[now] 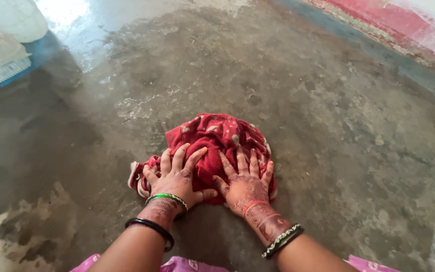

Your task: The person washes a red cloth by soaking it in a bucket of water, wringing it out, and then scrubbing it against the floor before wringing it again.

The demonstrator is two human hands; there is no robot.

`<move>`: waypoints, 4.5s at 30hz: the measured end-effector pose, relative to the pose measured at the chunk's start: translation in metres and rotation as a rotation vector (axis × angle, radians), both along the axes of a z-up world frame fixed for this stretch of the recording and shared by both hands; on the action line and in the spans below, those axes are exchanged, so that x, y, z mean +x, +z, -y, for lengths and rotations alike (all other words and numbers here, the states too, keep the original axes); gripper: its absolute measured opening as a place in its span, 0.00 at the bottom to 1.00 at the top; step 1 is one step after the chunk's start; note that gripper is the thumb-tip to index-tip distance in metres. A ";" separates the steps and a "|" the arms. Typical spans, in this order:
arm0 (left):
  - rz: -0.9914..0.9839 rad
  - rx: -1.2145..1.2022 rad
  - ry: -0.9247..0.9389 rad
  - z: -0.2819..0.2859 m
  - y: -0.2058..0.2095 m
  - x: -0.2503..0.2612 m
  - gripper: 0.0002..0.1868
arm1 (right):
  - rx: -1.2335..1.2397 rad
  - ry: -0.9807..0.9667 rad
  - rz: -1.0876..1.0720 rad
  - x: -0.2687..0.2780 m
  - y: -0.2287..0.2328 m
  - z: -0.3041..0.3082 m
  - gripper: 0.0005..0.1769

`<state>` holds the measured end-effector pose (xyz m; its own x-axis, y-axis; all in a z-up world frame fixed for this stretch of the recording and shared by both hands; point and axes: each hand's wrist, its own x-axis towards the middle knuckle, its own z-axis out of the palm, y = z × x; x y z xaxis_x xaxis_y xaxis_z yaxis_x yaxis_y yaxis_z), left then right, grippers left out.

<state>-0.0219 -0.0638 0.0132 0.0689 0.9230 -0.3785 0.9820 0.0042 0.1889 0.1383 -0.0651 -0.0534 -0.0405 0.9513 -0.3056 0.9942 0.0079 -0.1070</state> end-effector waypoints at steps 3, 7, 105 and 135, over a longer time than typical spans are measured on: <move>-0.025 -0.032 0.006 -0.005 0.005 -0.003 0.60 | 0.028 0.002 -0.036 0.000 0.006 -0.003 0.41; -0.090 -0.019 -0.028 -0.029 0.000 -0.006 0.60 | 0.050 -0.016 -0.023 -0.002 0.003 -0.023 0.40; 0.063 0.030 0.001 -0.011 0.003 0.017 0.57 | -0.062 -0.064 0.034 0.026 -0.007 -0.016 0.42; 0.002 0.195 -0.163 -0.213 -0.030 0.020 0.59 | 0.113 -0.098 0.019 0.040 -0.015 -0.205 0.42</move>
